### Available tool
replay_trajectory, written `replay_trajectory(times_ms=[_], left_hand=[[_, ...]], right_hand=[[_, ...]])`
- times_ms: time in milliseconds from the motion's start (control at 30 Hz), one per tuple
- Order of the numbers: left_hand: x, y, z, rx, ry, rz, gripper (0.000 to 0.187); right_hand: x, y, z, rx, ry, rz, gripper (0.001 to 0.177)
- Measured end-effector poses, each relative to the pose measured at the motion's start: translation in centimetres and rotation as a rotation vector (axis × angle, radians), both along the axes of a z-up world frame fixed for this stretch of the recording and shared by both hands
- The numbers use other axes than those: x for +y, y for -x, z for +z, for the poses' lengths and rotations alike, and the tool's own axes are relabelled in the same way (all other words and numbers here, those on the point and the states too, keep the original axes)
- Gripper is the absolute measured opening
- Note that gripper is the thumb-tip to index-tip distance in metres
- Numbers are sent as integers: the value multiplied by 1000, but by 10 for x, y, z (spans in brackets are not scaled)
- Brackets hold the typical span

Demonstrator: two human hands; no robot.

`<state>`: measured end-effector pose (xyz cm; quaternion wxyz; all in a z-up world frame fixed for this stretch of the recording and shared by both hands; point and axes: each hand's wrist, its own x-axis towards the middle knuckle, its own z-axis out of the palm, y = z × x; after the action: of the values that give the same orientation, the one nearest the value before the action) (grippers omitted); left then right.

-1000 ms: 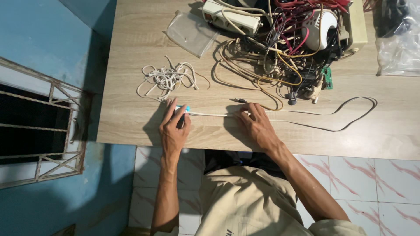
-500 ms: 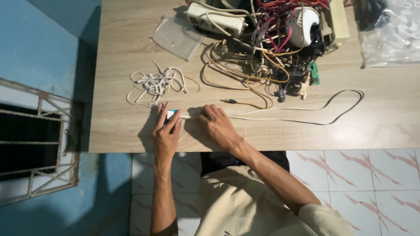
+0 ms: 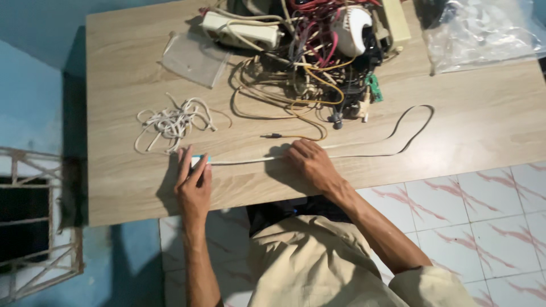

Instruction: The person picks up a cable from a table, straightens it, and then coils the cable using a blue plastic winder before placing it back on the table and putting a plastic bag over it.

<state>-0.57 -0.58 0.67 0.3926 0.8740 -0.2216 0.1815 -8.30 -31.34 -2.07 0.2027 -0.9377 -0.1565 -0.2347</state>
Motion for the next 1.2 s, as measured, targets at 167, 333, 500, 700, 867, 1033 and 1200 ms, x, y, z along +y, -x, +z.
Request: replay_trajectory(times_ms=[167,333,500,700,867,1033,1200], left_hand=[[-2,-1,-1,-28,-32,13,24],[-1,1,0,-25,-51,6,23],[1,0,1,-33,-77,-5,25],[-7,0,4,-28,-84,-15,26],[-7,-1,6,-7,-62,-21,27],[-7,1,7,18,-20,-19,25],[-6,0,6,-11,-51,7,26]], right_hand=[[-67,39,34,72,-239,-159,36],[-152,77,28,93,-299,-503,34],[-259,124,10,-107,-561,-633,34],[-304,137,25,264,-674,-768,16],[-332,144,21,527,-1069,-557,9],[-377,159,-5,717,-1104,-124,20],[-391,169,-33,581,-1619,102,21]])
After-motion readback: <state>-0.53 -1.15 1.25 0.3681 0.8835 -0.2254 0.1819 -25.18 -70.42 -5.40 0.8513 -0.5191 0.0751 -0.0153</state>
